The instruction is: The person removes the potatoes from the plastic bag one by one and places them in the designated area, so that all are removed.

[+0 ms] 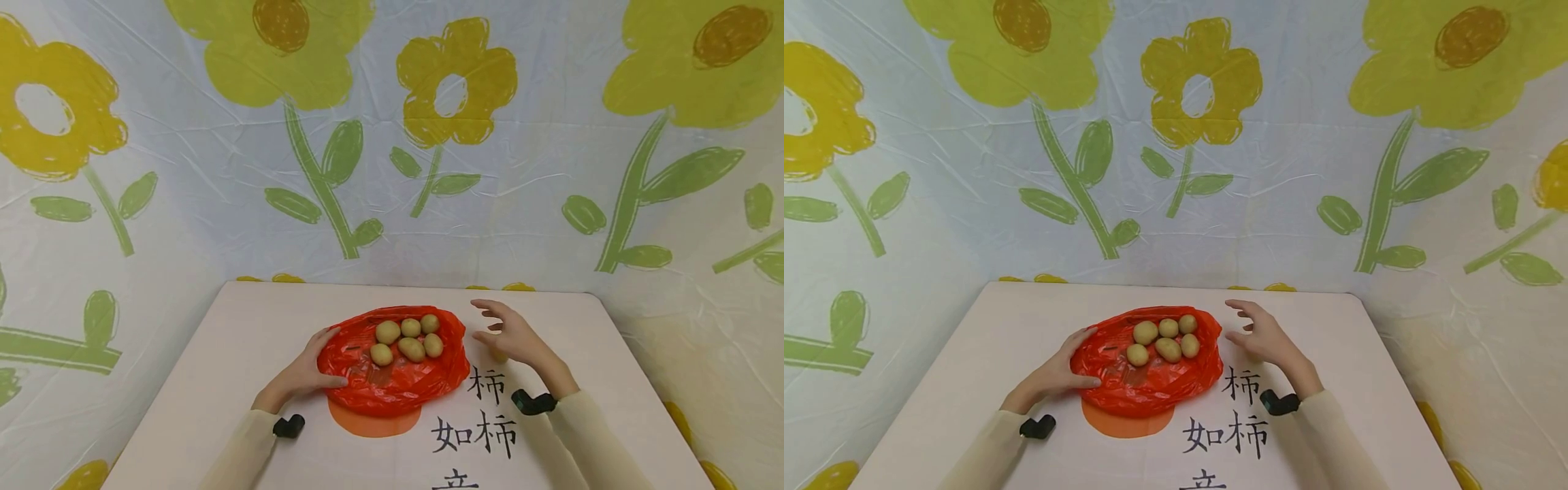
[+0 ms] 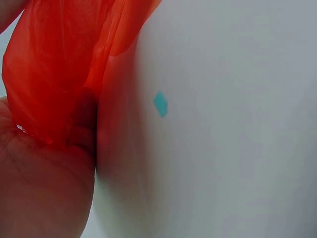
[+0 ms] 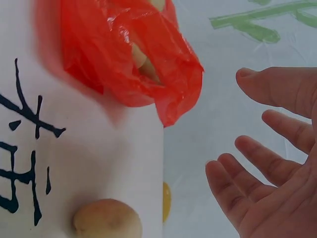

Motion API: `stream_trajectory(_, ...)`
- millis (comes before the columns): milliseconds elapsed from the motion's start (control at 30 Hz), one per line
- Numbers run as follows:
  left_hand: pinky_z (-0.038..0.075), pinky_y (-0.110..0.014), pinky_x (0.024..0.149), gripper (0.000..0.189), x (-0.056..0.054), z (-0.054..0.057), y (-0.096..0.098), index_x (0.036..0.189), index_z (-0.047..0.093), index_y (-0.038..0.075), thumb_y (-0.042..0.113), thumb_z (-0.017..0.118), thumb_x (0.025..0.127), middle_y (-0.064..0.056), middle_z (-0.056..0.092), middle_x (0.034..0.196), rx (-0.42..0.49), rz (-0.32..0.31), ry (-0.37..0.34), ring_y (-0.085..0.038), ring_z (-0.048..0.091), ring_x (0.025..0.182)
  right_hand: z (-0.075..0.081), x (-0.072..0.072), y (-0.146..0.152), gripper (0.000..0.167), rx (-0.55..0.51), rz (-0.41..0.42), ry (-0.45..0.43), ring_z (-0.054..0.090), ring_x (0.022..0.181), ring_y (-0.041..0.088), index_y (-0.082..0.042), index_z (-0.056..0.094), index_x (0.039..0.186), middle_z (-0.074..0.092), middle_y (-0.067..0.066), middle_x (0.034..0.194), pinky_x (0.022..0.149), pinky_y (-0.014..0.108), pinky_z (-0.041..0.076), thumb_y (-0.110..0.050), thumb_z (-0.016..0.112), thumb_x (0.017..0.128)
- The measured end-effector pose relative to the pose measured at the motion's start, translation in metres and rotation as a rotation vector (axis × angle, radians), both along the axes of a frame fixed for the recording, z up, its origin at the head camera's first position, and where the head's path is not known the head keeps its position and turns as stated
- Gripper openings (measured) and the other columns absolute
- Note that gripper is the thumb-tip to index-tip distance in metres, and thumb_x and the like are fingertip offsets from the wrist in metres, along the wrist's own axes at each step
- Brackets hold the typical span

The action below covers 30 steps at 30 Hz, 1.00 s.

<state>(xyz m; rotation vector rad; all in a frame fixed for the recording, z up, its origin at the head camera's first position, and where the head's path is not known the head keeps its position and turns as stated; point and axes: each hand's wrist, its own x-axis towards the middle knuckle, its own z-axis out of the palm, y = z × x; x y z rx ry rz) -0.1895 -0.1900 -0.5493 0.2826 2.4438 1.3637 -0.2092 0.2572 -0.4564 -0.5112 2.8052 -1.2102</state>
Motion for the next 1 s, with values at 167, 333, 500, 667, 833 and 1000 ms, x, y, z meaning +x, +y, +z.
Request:
stream_trajectory(167, 0.045, -0.060, 0.112, 0.113, 0.001, 0.002, 0.001, 0.164, 0.023, 0.023, 0.040, 0.090, 0.074, -0.014, 0.006, 0.171, 0.001, -0.008, 0.003, -0.045, 0.022, 0.153, 0.004, -0.002, -0.007, 0.062, -0.019, 0.038, 0.012, 0.055, 0.129, 0.045, -0.006, 0.051, 0.149, 0.053, 0.022, 0.149, 0.102, 0.060, 0.053, -0.010, 0.075, 0.092)
stream_trajectory(333, 0.042, -0.063, 0.113, 0.113, 0.001, 0.002, 0.001, 0.165, 0.022, 0.022, 0.040, 0.089, 0.075, -0.016, 0.005, 0.171, -0.003, -0.020, 0.008, -0.046, 0.020, 0.154, 0.006, -0.004, -0.015, 0.062, -0.038, 0.068, 0.016, 0.055, 0.129, 0.044, -0.005, 0.050, 0.149, 0.052, 0.022, 0.150, 0.102, 0.059, 0.053, -0.009, 0.075, 0.092)
stream_trajectory(500, 0.042, -0.063, 0.113, 0.113, 0.001, 0.002, 0.000, 0.164, 0.022, 0.022, 0.040, 0.089, 0.075, -0.016, 0.004, 0.172, 0.001, -0.023, 0.011, -0.047, 0.019, 0.154, 0.010, -0.007, -0.024, 0.063, -0.050, 0.084, 0.006, 0.055, 0.130, 0.044, -0.006, 0.050, 0.149, 0.052, 0.021, 0.151, 0.103, 0.059, 0.053, -0.010, 0.076, 0.092)
stream_trajectory(667, 0.044, -0.062, 0.113, 0.113, 0.002, 0.002, 0.001, 0.164, 0.023, 0.023, 0.040, 0.089, 0.075, -0.015, 0.005, 0.171, -0.005, -0.015, 0.008, -0.046, 0.020, 0.154, 0.013, -0.008, -0.035, 0.064, -0.057, 0.092, -0.007, 0.055, 0.131, 0.042, -0.006, 0.049, 0.150, 0.052, 0.019, 0.151, 0.104, 0.058, 0.053, -0.010, 0.076, 0.092)
stream_trajectory(833, 0.044, -0.062, 0.112, 0.113, 0.002, 0.003, 0.002, 0.164, 0.022, 0.022, 0.040, 0.089, 0.075, -0.015, 0.004, 0.171, -0.013, -0.019, 0.015, -0.047, 0.021, 0.153, 0.016, -0.011, -0.045, 0.063, -0.065, 0.114, -0.015, 0.055, 0.131, 0.041, -0.008, 0.049, 0.150, 0.052, 0.017, 0.151, 0.106, 0.057, 0.052, -0.011, 0.074, 0.092)
stream_trajectory(1000, 0.044, -0.062, 0.112, 0.112, 0.002, 0.002, 0.001, 0.164, 0.023, 0.024, 0.039, 0.089, 0.075, -0.015, 0.003, 0.171, -0.004, -0.010, 0.006, -0.047, 0.020, 0.153, 0.016, -0.015, -0.057, 0.063, -0.080, 0.110, -0.090, 0.051, 0.137, 0.040, -0.014, 0.049, 0.151, 0.050, 0.012, 0.154, 0.110, 0.057, 0.048, -0.013, 0.074, 0.094)
